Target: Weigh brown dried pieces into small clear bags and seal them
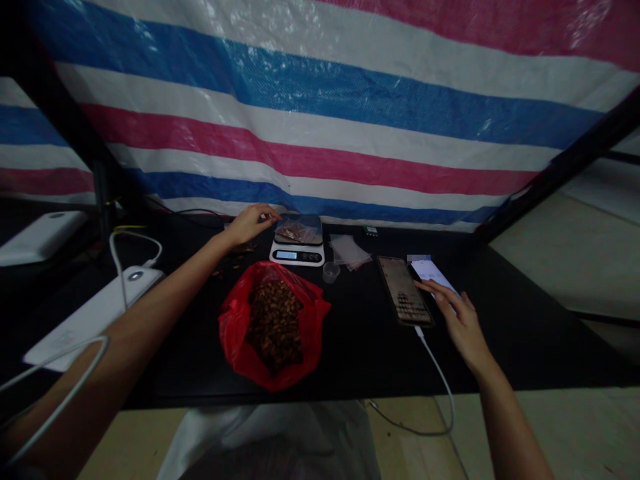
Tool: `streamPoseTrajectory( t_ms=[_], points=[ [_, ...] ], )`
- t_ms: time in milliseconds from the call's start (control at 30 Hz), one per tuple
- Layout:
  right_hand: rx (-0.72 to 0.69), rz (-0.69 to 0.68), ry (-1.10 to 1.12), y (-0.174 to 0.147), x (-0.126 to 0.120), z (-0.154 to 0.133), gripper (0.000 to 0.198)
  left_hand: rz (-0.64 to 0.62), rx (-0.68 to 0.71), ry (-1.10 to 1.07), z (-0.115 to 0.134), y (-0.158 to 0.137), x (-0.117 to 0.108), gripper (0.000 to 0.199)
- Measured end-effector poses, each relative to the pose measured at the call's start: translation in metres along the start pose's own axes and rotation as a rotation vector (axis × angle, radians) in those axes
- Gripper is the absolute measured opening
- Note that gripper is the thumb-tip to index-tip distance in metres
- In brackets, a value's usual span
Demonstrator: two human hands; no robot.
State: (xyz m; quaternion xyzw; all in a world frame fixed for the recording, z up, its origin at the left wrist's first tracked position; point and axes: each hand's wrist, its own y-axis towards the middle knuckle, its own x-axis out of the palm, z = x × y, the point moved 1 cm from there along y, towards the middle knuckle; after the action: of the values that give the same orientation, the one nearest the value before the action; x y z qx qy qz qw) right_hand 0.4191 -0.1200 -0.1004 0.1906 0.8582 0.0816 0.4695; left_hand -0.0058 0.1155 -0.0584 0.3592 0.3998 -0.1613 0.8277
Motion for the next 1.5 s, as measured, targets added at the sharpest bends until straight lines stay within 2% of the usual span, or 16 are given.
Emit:
streamPoseTrajectory(
  t_ms=[133,533,833,967,1200,1500],
  points=[
    [-0.090,-0.057,-0.119,0.015,0.008,-0.005,0.044,-0.013,-0.006,0.003,-0.001,-0.001,0.000,0.023],
    [-0.288,-0.111,-0.214,0.036,0.031,-0.013,0.040,0.000,-0.013,-0.001,0.001,0.000,0.000,0.023],
    [-0.290,-0.114,-0.220,0.036,0.032,-0.013,0.041,-0.006,-0.018,0.009,0.000,-0.001,-0.001,0.023],
    [-0.273,-0.134,-0.198,0.035,0.030,-0.014,0.040,-0.007,-0.012,0.004,-0.001,-0.001,0.000,0.023],
    [-0.233,-0.005,-0.162,0.035,0.016,-0.027,0.042,-0.009,-0.021,0.002,0.000,-0.001,-0.001,0.023],
    [-0.339,0.024,-0.250,0.048,0.005,-0.064,0.042,-0.046,0.027,0.004,0.011,-0.017,-0.006,0.023]
  ],
)
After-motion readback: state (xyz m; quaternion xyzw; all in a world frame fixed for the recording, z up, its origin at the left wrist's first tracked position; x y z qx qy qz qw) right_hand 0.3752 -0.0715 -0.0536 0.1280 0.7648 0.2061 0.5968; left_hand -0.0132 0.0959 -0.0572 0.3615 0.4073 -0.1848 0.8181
